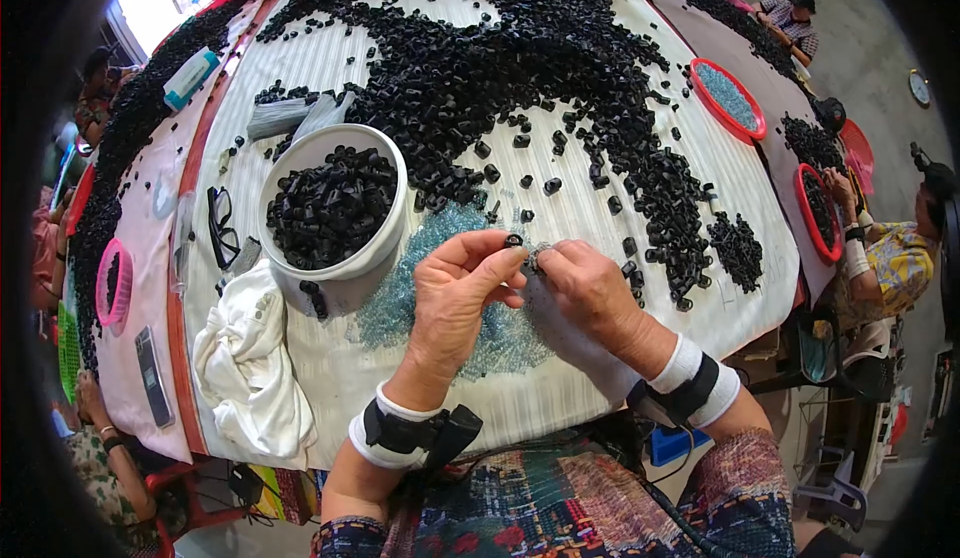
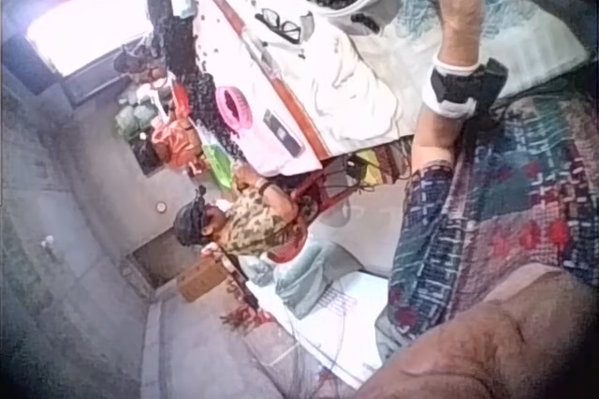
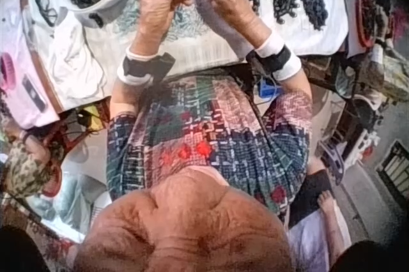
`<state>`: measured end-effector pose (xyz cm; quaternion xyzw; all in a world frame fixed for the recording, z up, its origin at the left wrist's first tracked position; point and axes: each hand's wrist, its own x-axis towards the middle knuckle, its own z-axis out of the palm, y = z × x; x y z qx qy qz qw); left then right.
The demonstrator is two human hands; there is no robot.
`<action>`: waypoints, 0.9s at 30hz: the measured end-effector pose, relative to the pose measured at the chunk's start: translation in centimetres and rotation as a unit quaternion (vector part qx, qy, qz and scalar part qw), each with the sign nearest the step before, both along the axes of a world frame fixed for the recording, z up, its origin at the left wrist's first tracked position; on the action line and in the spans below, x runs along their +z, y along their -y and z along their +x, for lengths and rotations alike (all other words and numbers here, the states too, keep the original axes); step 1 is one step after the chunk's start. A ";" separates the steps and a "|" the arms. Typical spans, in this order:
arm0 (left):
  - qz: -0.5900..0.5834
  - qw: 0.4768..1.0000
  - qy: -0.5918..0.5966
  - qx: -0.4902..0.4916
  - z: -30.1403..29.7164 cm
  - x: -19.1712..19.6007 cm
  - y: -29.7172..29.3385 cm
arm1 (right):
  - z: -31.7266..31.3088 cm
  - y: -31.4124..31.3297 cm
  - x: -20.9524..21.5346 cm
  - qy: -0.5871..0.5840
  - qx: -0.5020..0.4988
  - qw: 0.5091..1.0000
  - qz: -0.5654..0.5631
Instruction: Sorting small black plastic shoe components on a large table in a shoe manufacturing facility.
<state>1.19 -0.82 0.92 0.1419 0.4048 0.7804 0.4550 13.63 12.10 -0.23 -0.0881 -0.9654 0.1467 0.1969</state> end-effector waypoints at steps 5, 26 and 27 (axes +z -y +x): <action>-0.019 0.999 -0.044 -0.012 0.0 -0.5 0.4 | 0.2 0.1 1.2 -0.143 -0.013 0.989 -0.035; -0.043 0.989 -0.134 -0.052 0.7 -0.2 0.3 | -0.2 1.4 3.8 -0.213 -0.034 0.969 -0.117; -0.044 0.989 -0.133 -0.051 0.7 -0.2 0.4 | -0.3 1.4 3.8 -0.210 -0.025 0.972 -0.104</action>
